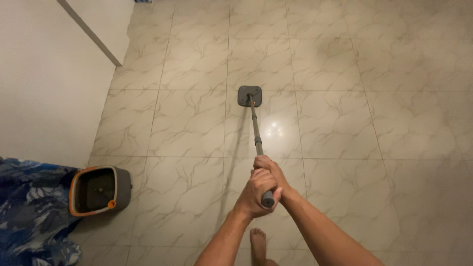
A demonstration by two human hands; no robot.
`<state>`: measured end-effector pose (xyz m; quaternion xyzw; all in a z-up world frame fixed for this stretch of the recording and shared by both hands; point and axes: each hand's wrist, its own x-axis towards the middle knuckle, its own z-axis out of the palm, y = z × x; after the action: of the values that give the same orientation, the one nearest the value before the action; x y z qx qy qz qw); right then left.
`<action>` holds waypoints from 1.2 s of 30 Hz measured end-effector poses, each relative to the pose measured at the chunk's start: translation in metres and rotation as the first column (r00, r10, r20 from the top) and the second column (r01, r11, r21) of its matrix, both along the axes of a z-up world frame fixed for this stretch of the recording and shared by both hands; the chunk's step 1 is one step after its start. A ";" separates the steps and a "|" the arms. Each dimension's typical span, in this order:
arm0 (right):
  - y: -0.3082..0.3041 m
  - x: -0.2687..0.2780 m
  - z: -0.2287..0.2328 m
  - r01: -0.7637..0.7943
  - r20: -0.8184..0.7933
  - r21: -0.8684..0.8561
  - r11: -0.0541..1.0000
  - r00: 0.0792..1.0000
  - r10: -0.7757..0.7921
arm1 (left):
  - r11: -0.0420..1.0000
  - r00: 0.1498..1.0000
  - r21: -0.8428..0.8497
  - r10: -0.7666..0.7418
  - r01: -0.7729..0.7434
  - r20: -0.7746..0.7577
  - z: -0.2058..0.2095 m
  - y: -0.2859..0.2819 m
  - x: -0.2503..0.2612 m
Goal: The person mops a tiled floor using a spray mop, moving the mop head across the tiles and then placing the mop pole into a bucket.
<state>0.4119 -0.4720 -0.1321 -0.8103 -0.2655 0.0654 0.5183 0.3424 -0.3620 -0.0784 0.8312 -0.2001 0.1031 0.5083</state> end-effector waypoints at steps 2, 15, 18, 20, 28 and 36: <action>-0.004 -0.004 0.002 0.018 -0.032 0.029 0.999 0.999 -0.017 | 0.999 0.999 -0.030 0.011 -0.010 0.037 0.006 -0.004 -0.003; -0.033 -0.189 0.015 0.029 0.096 0.165 0.986 0.994 -0.045 | 0.996 0.997 -0.084 -0.032 0.039 0.075 0.040 -0.030 -0.186; -0.041 -0.253 0.027 0.070 0.081 0.178 0.982 0.993 -0.085 | 0.994 0.996 -0.086 -0.059 0.066 0.073 0.051 -0.038 -0.245; -0.047 -0.291 0.035 0.090 0.099 0.178 0.980 0.989 -0.109 | 0.993 0.995 -0.088 -0.075 0.082 0.072 0.058 -0.043 -0.278; -0.062 -0.363 0.042 0.129 0.204 0.090 0.988 0.968 -0.145 | 0.990 0.994 -0.111 -0.081 0.089 0.076 0.074 -0.058 -0.351; -0.078 -0.343 0.014 0.094 0.237 0.082 0.992 0.965 -0.111 | 0.993 0.992 -0.103 -0.041 0.054 0.120 0.064 -0.073 -0.336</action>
<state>0.0691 -0.5502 -0.1180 -0.8063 -0.2864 -0.0700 0.5129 0.0066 -0.4353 -0.0146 0.7906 -0.2437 0.1502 0.5413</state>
